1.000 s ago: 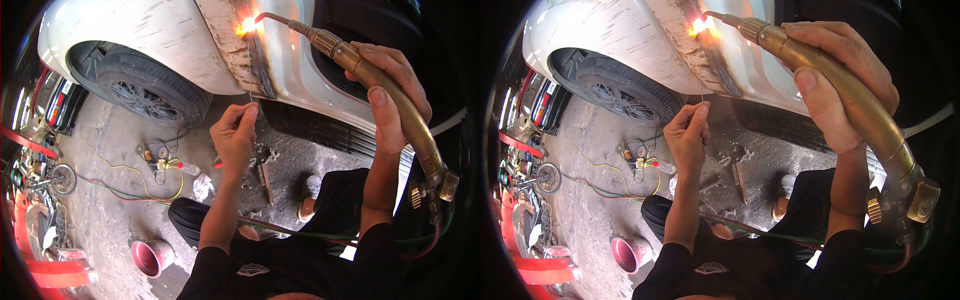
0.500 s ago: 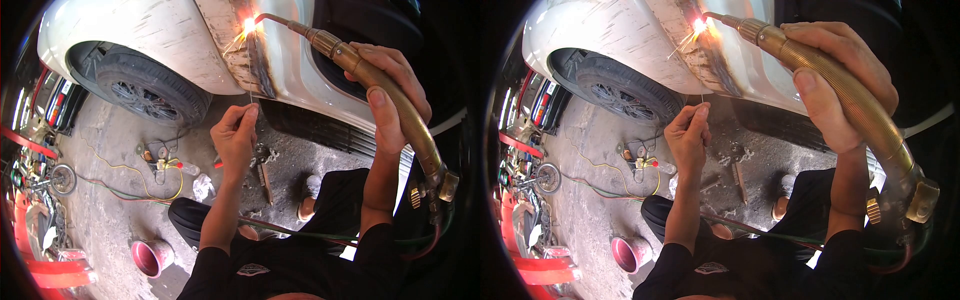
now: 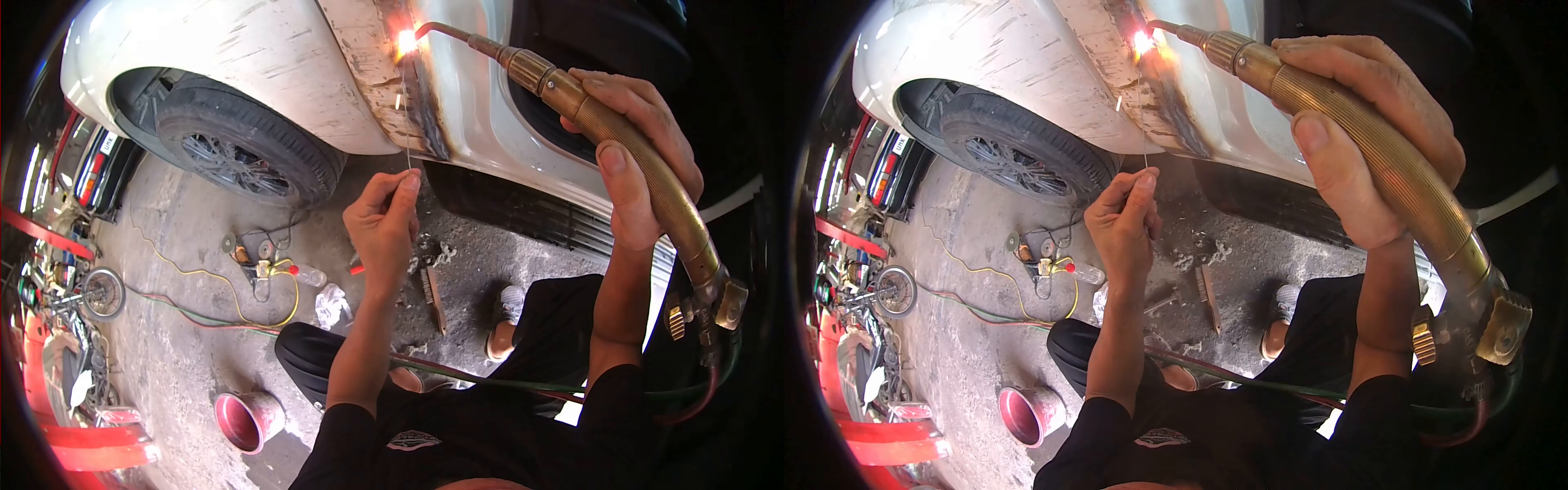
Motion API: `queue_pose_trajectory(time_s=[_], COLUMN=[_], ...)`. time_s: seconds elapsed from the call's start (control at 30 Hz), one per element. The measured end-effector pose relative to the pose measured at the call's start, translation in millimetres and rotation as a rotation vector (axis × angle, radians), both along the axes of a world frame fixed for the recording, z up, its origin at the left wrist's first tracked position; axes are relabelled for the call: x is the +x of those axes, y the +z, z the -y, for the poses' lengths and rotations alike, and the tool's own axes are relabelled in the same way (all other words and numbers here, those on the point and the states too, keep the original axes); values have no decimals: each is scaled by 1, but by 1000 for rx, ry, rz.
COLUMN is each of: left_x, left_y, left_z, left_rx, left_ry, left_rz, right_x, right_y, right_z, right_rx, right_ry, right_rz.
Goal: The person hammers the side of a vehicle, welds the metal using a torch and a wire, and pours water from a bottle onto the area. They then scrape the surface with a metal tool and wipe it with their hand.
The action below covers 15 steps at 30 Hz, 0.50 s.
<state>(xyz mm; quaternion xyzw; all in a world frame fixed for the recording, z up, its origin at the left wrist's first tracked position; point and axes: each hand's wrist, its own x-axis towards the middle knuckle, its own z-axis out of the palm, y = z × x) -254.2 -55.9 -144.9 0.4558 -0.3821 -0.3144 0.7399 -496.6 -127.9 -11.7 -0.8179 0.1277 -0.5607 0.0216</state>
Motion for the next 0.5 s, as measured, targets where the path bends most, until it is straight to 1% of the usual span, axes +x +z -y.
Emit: queue_pose_trajectory(time_s=[0.5], left_x=[1], left_y=[-1], left_z=[4], left_rx=[-12], left_ry=[-26], left_rz=[-7], right_x=[0], right_y=[-1], right_z=[0], right_rx=[1], right_ry=[-19], right_rz=[9])
